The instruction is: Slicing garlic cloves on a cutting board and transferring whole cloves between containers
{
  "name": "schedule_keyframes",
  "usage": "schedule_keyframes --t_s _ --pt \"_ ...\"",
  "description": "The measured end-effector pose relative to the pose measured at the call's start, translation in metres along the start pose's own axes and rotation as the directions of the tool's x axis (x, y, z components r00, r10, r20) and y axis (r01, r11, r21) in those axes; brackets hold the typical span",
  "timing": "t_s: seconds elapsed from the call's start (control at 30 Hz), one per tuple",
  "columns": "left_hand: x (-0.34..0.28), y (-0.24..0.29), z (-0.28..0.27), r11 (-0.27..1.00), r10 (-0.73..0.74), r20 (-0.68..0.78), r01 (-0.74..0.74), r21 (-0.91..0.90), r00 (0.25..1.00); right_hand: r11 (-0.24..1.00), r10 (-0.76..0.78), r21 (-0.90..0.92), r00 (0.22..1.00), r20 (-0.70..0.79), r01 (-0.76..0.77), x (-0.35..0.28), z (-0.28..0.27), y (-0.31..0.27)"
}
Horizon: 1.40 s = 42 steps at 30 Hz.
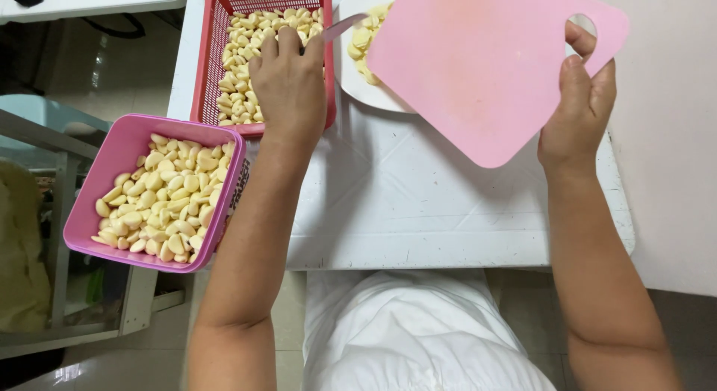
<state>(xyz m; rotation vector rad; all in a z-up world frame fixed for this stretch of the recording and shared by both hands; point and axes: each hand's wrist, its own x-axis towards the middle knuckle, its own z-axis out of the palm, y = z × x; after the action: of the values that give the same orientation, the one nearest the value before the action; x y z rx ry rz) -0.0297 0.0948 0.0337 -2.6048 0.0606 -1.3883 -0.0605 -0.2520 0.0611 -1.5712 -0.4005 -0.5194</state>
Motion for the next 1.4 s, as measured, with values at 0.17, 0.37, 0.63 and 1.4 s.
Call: schedule_keyframes --t_s 0.17,0.37,0.63,1.4 --pt "-0.006 0.007 0.019 1.0 0.01 0.165 -0.013 0.021 0.986 0.998 0.063 0.028 0.997 -0.042 -0.061 -0.007 0.001 -0.006" --pt "0.005 0.012 0.005 0.996 0.075 0.052 -0.072 -0.053 0.996 0.999 -0.027 -0.039 1.0 0.011 0.028 -0.007 0.006 -0.009" --pt "-0.002 -0.009 -0.022 0.981 -0.013 0.054 0.023 -0.19 0.998 0.996 -0.013 -0.084 0.999 -0.034 0.01 -0.01 0.005 0.004" --pt "-0.145 0.017 -0.152 0.513 -0.044 0.384 0.351 -0.783 0.922 0.661 0.747 -0.006 0.659 -0.087 -0.75 -0.121 -0.067 0.02"
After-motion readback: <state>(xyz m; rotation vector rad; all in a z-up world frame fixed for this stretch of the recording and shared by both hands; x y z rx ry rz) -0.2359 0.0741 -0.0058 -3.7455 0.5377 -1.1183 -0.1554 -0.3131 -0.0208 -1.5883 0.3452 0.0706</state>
